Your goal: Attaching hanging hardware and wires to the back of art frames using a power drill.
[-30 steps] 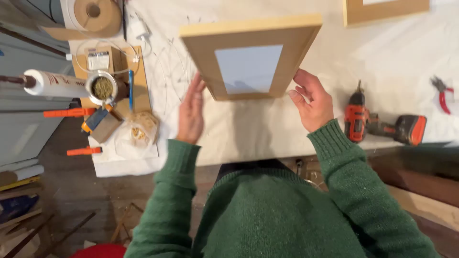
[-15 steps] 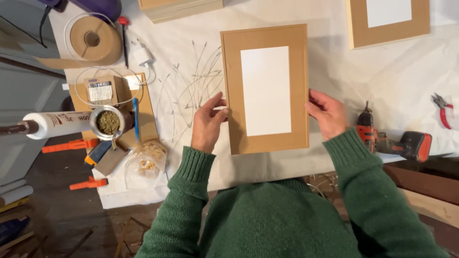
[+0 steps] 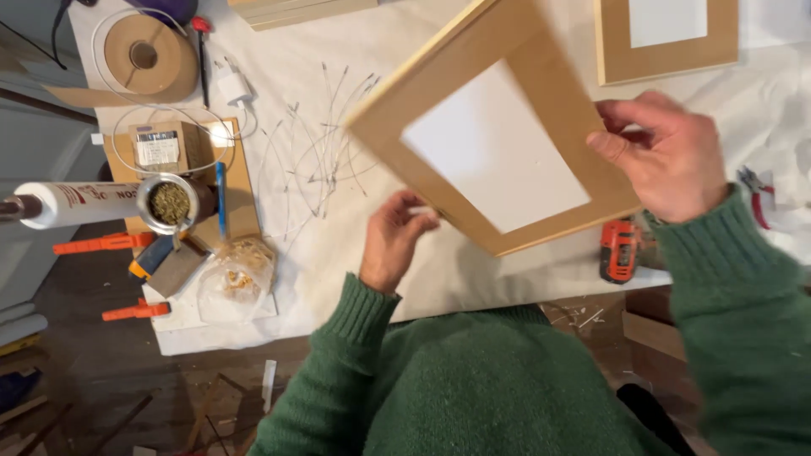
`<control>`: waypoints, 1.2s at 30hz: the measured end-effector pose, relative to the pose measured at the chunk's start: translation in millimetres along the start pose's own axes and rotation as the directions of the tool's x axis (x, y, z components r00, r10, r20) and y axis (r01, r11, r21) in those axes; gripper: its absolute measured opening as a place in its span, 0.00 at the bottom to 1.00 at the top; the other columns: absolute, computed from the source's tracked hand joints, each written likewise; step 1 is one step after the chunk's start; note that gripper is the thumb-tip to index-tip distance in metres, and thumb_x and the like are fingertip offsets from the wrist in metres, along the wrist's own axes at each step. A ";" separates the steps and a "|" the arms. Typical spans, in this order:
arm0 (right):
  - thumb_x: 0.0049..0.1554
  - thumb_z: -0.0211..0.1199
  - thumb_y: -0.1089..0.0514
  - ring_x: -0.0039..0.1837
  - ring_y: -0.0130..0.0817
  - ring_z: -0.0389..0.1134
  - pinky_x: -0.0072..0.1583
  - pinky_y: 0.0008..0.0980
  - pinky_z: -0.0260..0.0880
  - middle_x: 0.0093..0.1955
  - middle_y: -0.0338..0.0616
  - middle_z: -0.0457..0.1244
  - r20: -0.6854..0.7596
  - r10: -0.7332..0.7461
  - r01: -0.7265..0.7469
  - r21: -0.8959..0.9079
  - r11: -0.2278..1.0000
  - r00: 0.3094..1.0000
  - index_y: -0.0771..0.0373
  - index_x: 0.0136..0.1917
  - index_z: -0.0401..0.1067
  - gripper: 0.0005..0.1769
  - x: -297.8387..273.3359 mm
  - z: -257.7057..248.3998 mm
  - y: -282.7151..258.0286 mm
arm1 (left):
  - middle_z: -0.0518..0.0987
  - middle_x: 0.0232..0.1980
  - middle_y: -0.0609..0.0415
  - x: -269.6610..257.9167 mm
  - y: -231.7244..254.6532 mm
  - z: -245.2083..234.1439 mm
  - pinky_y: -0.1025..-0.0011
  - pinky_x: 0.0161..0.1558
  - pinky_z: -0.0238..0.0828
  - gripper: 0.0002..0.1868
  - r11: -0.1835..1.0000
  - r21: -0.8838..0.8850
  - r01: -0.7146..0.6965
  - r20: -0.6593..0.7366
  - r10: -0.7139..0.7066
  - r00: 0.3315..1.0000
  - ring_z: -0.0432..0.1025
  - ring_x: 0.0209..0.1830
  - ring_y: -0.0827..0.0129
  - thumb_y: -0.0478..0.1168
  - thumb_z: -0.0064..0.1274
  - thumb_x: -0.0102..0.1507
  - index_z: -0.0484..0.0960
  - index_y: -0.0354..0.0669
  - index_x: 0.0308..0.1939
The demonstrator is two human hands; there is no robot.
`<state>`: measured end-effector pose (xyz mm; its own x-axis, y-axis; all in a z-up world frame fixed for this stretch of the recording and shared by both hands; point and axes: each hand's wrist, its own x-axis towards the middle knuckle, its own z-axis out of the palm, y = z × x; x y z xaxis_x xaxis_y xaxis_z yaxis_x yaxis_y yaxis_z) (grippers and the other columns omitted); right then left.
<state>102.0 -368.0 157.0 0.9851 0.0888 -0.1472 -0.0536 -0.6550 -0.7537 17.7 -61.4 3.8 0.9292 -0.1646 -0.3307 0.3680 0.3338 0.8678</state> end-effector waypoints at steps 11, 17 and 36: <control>0.59 0.63 0.57 0.52 0.32 0.70 0.68 0.40 0.65 0.43 0.36 0.69 0.499 -0.773 0.814 -0.579 0.040 0.393 0.57 0.48 0.81 0.07 -6.4 -33.8 -117.4 | 0.81 0.57 0.40 -93.5 195.4 157.4 0.49 0.52 0.76 0.23 -0.206 0.933 -0.297 0.360 0.601 0.714 0.77 0.56 0.40 0.42 0.52 0.65 0.75 0.33 0.60; 0.57 0.66 0.59 0.55 0.31 0.69 0.74 0.43 0.61 0.45 0.34 0.68 0.504 -0.795 0.852 -0.522 0.031 0.338 0.52 0.50 0.82 0.08 -2.6 -48.0 -108.3 | 0.83 0.58 0.40 -89.1 153.8 147.0 0.58 0.52 0.79 0.21 -0.137 0.968 -0.211 0.251 0.549 0.797 0.80 0.54 0.50 0.38 0.54 0.69 0.74 0.30 0.64; 0.68 0.53 0.64 0.68 0.30 0.66 0.70 0.28 0.65 0.71 0.50 0.64 0.086 -0.015 -0.040 0.601 0.798 0.996 0.75 0.80 0.54 0.31 -100.3 8.9 56.8 | 0.83 0.51 0.56 -84.7 26.4 108.1 0.80 0.50 0.75 0.19 0.991 0.110 -0.072 -0.433 0.113 0.894 0.75 0.48 0.80 0.35 0.47 0.71 0.76 0.28 0.64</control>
<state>-1.3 -407.4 123.3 0.9680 0.1630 -0.1906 -0.1803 -0.0759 -0.9807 -54.8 -139.1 94.8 0.8866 0.2922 -0.3585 0.2946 0.2407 0.9248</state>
